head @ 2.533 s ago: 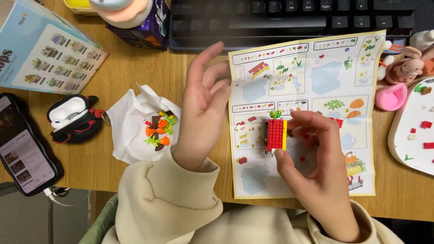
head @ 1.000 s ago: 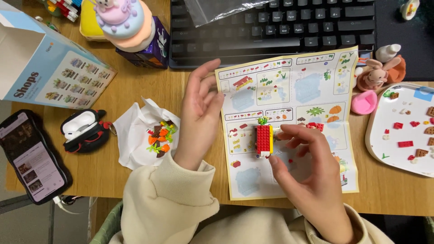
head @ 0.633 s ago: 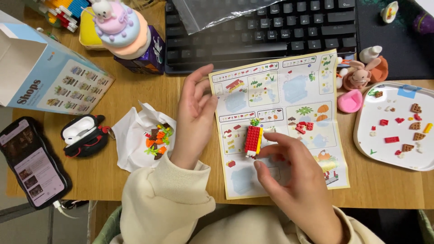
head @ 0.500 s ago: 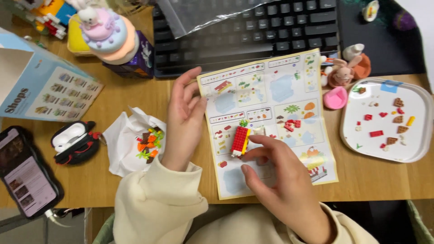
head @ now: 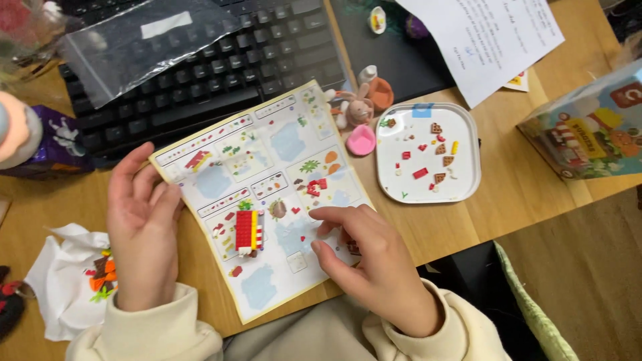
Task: Assembling a miniature shop entrance by attaching small plastic pieces to a base according to a manual.
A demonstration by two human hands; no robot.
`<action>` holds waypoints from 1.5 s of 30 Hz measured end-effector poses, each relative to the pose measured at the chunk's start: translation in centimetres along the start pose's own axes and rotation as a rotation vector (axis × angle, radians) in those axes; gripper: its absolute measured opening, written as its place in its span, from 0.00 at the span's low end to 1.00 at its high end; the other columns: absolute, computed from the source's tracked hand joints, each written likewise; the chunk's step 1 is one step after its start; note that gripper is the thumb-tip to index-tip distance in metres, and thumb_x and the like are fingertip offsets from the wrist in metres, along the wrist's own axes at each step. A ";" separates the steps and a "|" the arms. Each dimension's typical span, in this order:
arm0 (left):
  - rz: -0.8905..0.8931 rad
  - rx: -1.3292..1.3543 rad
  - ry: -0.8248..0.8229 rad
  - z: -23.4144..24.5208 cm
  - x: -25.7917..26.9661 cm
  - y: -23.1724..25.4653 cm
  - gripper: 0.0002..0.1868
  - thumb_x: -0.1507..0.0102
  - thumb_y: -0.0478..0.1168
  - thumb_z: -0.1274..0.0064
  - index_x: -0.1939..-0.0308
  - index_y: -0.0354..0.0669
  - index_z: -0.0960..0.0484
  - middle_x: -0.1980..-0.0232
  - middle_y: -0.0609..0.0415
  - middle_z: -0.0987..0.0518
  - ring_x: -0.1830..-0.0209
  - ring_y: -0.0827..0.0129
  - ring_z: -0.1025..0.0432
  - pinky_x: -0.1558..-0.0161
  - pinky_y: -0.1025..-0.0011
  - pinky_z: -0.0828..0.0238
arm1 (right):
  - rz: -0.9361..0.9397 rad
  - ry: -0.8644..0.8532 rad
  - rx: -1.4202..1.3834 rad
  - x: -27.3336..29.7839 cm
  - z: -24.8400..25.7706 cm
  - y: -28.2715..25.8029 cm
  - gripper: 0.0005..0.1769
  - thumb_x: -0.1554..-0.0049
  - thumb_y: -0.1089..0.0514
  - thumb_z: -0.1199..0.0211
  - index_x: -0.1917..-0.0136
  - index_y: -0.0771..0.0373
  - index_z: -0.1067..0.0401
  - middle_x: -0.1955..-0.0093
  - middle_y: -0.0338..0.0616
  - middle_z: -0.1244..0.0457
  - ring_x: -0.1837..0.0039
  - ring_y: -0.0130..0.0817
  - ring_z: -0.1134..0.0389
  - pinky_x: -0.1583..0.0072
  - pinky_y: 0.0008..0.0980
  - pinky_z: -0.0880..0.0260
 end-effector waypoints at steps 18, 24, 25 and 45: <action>-0.339 -0.254 -0.084 -0.6 0.6 0.8 0.26 0.31 0.18 0.66 0.30 0.33 0.49 0.30 0.25 0.39 0.33 0.51 0.39 0.32 0.62 0.41 | 0.217 0.087 -0.353 6.6 13.1 3.1 0.09 0.49 0.54 0.39 0.64 0.60 0.24 0.68 0.37 0.32 0.67 0.28 0.34 0.60 0.27 0.33; -0.382 -0.300 -0.093 -0.6 0.8 0.8 0.26 0.30 0.18 0.66 0.30 0.33 0.48 0.29 0.29 0.41 0.31 0.50 0.41 0.31 0.61 0.41 | -0.164 0.395 0.369 6.1 14.1 6.9 0.02 0.44 0.63 0.33 0.57 0.58 0.22 0.61 0.36 0.33 0.61 0.27 0.42 0.53 0.27 0.43; -0.381 -0.304 -0.083 -0.6 0.8 0.8 0.26 0.30 0.17 0.65 0.30 0.33 0.47 0.30 0.29 0.40 0.31 0.51 0.40 0.31 0.61 0.41 | -0.173 0.403 0.421 5.8 14.1 7.1 0.02 0.44 0.62 0.33 0.55 0.57 0.21 0.61 0.36 0.35 0.59 0.29 0.42 0.52 0.28 0.43; -0.410 -0.297 -0.059 -0.6 0.8 1.3 0.26 0.31 0.16 0.63 0.32 0.33 0.46 0.32 0.31 0.39 0.30 0.49 0.40 0.28 0.59 0.41 | -0.190 0.450 0.589 1.3 12.5 8.6 0.03 0.43 0.56 0.30 0.54 0.55 0.20 0.60 0.38 0.44 0.53 0.39 0.45 0.49 0.36 0.43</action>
Point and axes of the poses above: each hand's wrist, its own x-axis away from the middle knuckle, its own z-axis out of the back of the hand, y = z × x, the point moved 6 cm from there along -x, towards the middle knuckle
